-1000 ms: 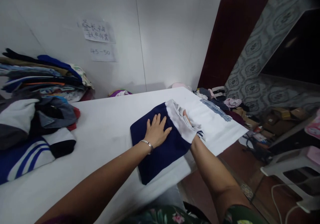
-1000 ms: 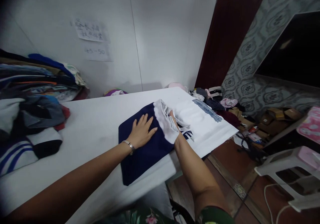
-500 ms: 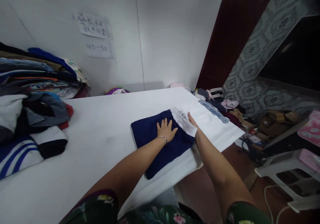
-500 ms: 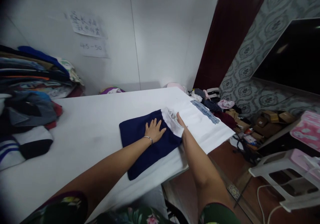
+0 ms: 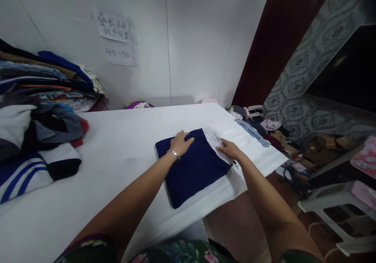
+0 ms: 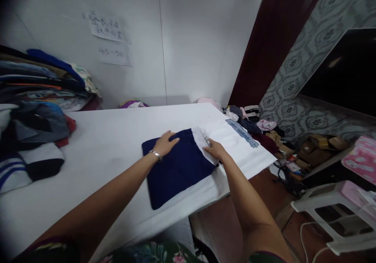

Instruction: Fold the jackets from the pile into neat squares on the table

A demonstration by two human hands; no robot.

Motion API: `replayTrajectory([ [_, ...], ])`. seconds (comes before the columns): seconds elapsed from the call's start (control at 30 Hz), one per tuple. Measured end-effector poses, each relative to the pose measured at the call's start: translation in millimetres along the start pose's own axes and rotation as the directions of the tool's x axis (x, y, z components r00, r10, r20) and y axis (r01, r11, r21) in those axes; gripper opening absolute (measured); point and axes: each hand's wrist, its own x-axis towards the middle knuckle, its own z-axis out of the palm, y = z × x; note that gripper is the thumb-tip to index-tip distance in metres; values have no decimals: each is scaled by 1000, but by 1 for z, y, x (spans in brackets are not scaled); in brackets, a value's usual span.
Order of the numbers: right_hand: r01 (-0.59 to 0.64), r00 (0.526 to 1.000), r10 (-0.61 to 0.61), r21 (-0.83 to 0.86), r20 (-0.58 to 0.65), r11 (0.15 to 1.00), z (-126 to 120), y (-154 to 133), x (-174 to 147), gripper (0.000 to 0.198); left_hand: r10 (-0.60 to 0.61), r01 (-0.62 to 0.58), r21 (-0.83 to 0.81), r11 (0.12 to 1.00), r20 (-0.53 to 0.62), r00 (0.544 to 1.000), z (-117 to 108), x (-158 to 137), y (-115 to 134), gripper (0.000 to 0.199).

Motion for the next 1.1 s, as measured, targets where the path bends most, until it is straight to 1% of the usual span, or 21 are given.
replayTrajectory([
  [0.03,-7,1000,7,-43,8,999,1,2,1,67,-72,69,-33,997,-94,993,-10,-1,-15,54],
  [0.07,-8,1000,9,-70,15,998,2,4,1,64,-161,148,-90,985,-154,975,-18,-3,-31,55],
  [0.13,8,999,-6,-84,33,996,2,4,3,58,-298,265,-196,944,-169,939,-27,-6,-58,61],
  [0.17,22,999,-18,-85,41,996,3,3,4,56,-338,300,-229,926,-150,929,-29,-8,-68,64],
  [0.23,47,997,-42,-92,57,995,3,0,5,56,-381,338,-262,904,-134,915,-29,-11,-80,71],
  [0.33,67,994,-59,-93,87,993,4,-5,3,62,-438,377,-329,866,-133,889,-25,-13,-85,80],
  [0.43,48,994,-41,-61,104,997,3,-8,1,64,-471,397,-414,819,-90,878,-21,-13,-85,83],
  [0.53,41,992,-37,-29,117,999,2,-11,2,63,-481,392,-491,777,-62,875,-17,-13,-84,76],
  [0.6,53,990,-51,-8,134,999,3,-13,1,61,-479,375,-535,757,-64,876,-20,-13,-83,69],
  [0.67,65,985,-69,34,155,997,6,-17,-3,58,-469,344,-567,748,-85,879,-29,-13,-83,64],
  [0.7,67,981,-82,87,173,994,10,-20,-6,56,-462,325,-580,747,-102,881,-37,-14,-84,64],
  [0.77,64,968,-122,257,218,964,21,-31,-13,53,-453,290,-599,746,-138,881,-59,-16,-94,63],
  [0.8,62,959,-154,355,237,933,28,-39,-17,52,-454,279,-611,741,-151,878,-72,-19,-102,61],
  [0.87,85,942,-238,517,237,852,47,-59,-24,52,-473,266,-648,713,-166,865,-97,-27,-127,58],
  [0.9,120,936,-280,555,214,823,58,-70,-27,51,-491,263,-674,690,-169,855,-108,-33,-142,57],
  [0.97,213,924,-354,572,146,792,83,-91,-28,52,-537,269,-713,647,-176,825,-125,-49,-174,56],
  [1.0,258,916,-382,554,119,792,95,-99,-27,54,-560,279,-722,633,-179,809,-129,-58,-189,55],
  [1.1,338,905,-416,441,89,831,127,-113,-21,51,-619,338,-712,615,-171,766,-130,-83,-223,45],
])
